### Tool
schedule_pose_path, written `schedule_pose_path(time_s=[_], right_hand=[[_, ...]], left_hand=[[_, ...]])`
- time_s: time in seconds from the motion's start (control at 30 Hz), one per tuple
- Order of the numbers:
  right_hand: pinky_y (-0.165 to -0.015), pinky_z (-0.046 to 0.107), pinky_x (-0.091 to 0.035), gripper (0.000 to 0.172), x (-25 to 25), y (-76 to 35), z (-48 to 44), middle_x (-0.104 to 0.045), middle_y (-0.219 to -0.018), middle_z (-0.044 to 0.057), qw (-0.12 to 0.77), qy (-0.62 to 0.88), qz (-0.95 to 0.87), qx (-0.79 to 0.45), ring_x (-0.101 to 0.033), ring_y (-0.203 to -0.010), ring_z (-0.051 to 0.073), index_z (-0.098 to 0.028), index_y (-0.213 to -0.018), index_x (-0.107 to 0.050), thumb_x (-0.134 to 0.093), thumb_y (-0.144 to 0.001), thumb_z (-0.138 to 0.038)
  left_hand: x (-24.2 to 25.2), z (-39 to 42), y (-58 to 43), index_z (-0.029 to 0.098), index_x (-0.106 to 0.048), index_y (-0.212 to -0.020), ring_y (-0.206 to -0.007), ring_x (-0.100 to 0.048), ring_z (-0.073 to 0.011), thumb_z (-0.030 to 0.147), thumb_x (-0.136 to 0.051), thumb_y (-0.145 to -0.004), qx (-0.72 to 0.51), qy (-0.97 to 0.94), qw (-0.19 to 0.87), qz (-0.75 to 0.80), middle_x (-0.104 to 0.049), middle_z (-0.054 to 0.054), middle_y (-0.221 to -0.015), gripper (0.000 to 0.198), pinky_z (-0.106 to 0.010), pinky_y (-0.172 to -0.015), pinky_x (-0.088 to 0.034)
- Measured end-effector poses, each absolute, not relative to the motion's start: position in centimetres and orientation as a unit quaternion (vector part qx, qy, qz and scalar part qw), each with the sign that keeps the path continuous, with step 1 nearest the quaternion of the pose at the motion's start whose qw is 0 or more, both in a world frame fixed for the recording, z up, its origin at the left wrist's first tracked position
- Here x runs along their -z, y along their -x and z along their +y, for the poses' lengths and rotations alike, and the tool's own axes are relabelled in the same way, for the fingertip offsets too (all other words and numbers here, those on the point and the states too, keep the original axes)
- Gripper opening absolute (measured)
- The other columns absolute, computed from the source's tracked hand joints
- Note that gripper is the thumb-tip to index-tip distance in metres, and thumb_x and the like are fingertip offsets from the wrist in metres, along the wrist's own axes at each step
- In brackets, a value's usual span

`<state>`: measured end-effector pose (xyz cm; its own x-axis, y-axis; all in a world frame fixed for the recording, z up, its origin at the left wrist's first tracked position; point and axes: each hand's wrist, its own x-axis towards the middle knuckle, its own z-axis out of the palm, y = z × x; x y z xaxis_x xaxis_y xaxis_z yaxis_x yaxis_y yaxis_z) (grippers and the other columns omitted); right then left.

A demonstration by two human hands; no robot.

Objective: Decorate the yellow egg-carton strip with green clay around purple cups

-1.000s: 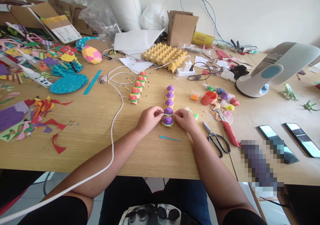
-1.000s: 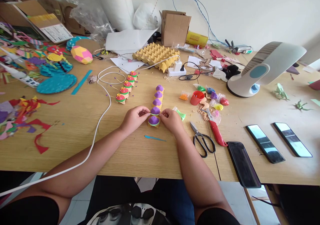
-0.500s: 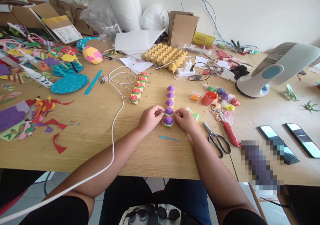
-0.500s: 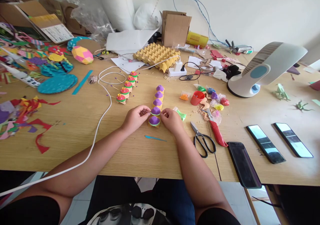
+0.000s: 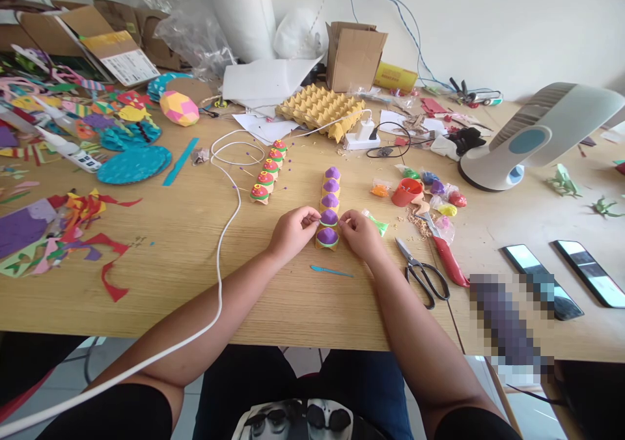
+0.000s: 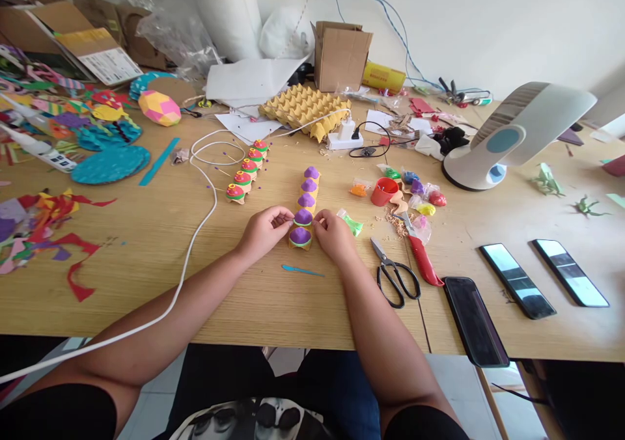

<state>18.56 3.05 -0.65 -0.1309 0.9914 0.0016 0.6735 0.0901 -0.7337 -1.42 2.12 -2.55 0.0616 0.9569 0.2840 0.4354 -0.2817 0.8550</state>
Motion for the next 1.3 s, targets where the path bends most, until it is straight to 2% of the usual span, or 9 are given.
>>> schedule_pose_path(time_s=[0.17,0.33,0.43,0.53,0.63,0.8,0.97,1.1,1.3], right_hand=[[-0.057,0.027,-0.032,0.02,0.3,-18.7,2.9,-0.062,-0.067,-0.002,0.269,0.613,-0.682,-0.295,-0.051,-0.059,0.015,-0.023,-0.09,-0.064,-0.049,-0.091,-0.036],[-0.06,0.027,-0.035,0.023,-0.3,-18.7,2.5,-0.07,-0.077,0.003,0.23,0.627,-0.685,-0.29,-0.059,-0.067,0.017,-0.022,-0.098,-0.071,-0.051,-0.092,-0.034],[-0.062,0.028,-0.037,0.026,-0.5,-18.6,2.3,-0.075,-0.085,0.005,0.204,0.624,-0.695,-0.293,-0.062,-0.072,0.019,-0.023,-0.104,-0.073,-0.052,-0.092,-0.033],[-0.063,0.029,-0.037,0.027,-0.6,-18.4,2.1,-0.075,-0.087,0.005,0.191,0.61,-0.711,-0.293,-0.062,-0.072,0.019,-0.024,-0.105,-0.074,-0.052,-0.092,-0.032],[-0.059,0.028,-0.034,0.027,-0.6,-18.3,2.1,-0.073,-0.078,0.003,0.191,0.605,-0.71,-0.305,-0.059,-0.065,0.017,-0.024,-0.103,-0.075,-0.052,-0.09,-0.032],[-0.057,0.026,-0.034,0.029,-0.8,-18.3,2.3,-0.063,-0.065,-0.001,0.264,0.603,-0.658,-0.367,-0.051,-0.058,0.014,-0.02,-0.101,-0.074,-0.054,-0.087,-0.037],[-0.049,0.025,-0.025,0.033,-0.9,-18.0,2.2,-0.051,-0.058,-0.004,0.356,0.567,-0.553,-0.495,-0.038,-0.05,0.01,-0.019,-0.09,-0.069,-0.058,-0.085,-0.05],[-0.045,0.025,-0.017,0.04,-0.9,-17.7,2.0,-0.043,-0.055,-0.007,0.39,0.507,-0.457,-0.617,-0.027,-0.045,0.007,-0.021,-0.08,-0.061,-0.07,-0.075,-0.06],[-0.044,0.022,-0.019,0.048,-0.7,-17.4,1.8,-0.037,-0.055,-0.009,0.404,0.422,-0.369,-0.723,-0.025,-0.046,0.005,-0.021,-0.07,-0.049,-0.084,-0.066,-0.055]], left_hand=[[2.4,1.9,1.7,0.021,-0.068,-0.092,-0.079,-0.065,-0.016,0.021,-0.06,-0.085,-0.433,-0.673,0.288,0.525,-0.073,-0.002,-0.089,0.011,-0.029,-0.076,-0.051],[2.0,1.7,2.1,0.022,-0.067,-0.094,-0.087,-0.065,-0.0194,0.015,-0.059,-0.082,-0.408,-0.696,0.213,0.552,-0.073,-0.003,-0.095,0.016,-0.033,-0.083,-0.051],[2.0,1.6,2.1,0.023,-0.066,-0.096,-0.092,-0.066,-0.0214,0.013,-0.059,-0.081,-0.394,-0.702,0.215,0.553,-0.073,-0.004,-0.097,0.02,-0.035,-0.085,-0.051],[2.1,1.6,1.9,0.024,-0.065,-0.098,-0.095,-0.067,-0.0213,0.014,-0.059,-0.082,-0.4,-0.694,0.256,0.542,-0.073,-0.005,-0.099,0.02,-0.034,-0.085,-0.052],[2.3,1.5,1.7,0.023,-0.064,-0.098,-0.096,-0.069,-0.0203,0.017,-0.059,-0.083,-0.423,-0.672,0.3,0.528,-0.072,-0.005,-0.1,0.017,-0.033,-0.086,-0.053],[2.2,1.7,1.5,0.021,-0.062,-0.096,-0.094,-0.069,-0.0193,0.021,-0.063,-0.083,-0.47,-0.626,0.352,0.513,-0.073,-0.005,-0.098,0.013,-0.031,-0.084,-0.052],[1.8,1.8,1.2,0.019,-0.061,-0.094,-0.088,-0.068,-0.0174,0.028,-0.067,-0.083,-0.516,-0.547,0.427,0.503,-0.072,-0.004,-0.092,0.016,-0.029,-0.08,-0.051],[1.4,1.6,0.8,0.018,-0.06,-0.093,-0.086,-0.068,-0.0167,0.033,-0.073,-0.078,-0.543,-0.462,0.517,0.474,-0.071,-0.003,-0.088,0.026,-0.031,-0.081,-0.054],[0.9,1.4,0.9,0.019,-0.058,-0.09,-0.078,-0.068,-0.0128,0.035,-0.085,-0.066,-0.557,-0.348,0.619,0.43,-0.07,0.0,-0.084,0.039,-0.026,-0.073,-0.053]])
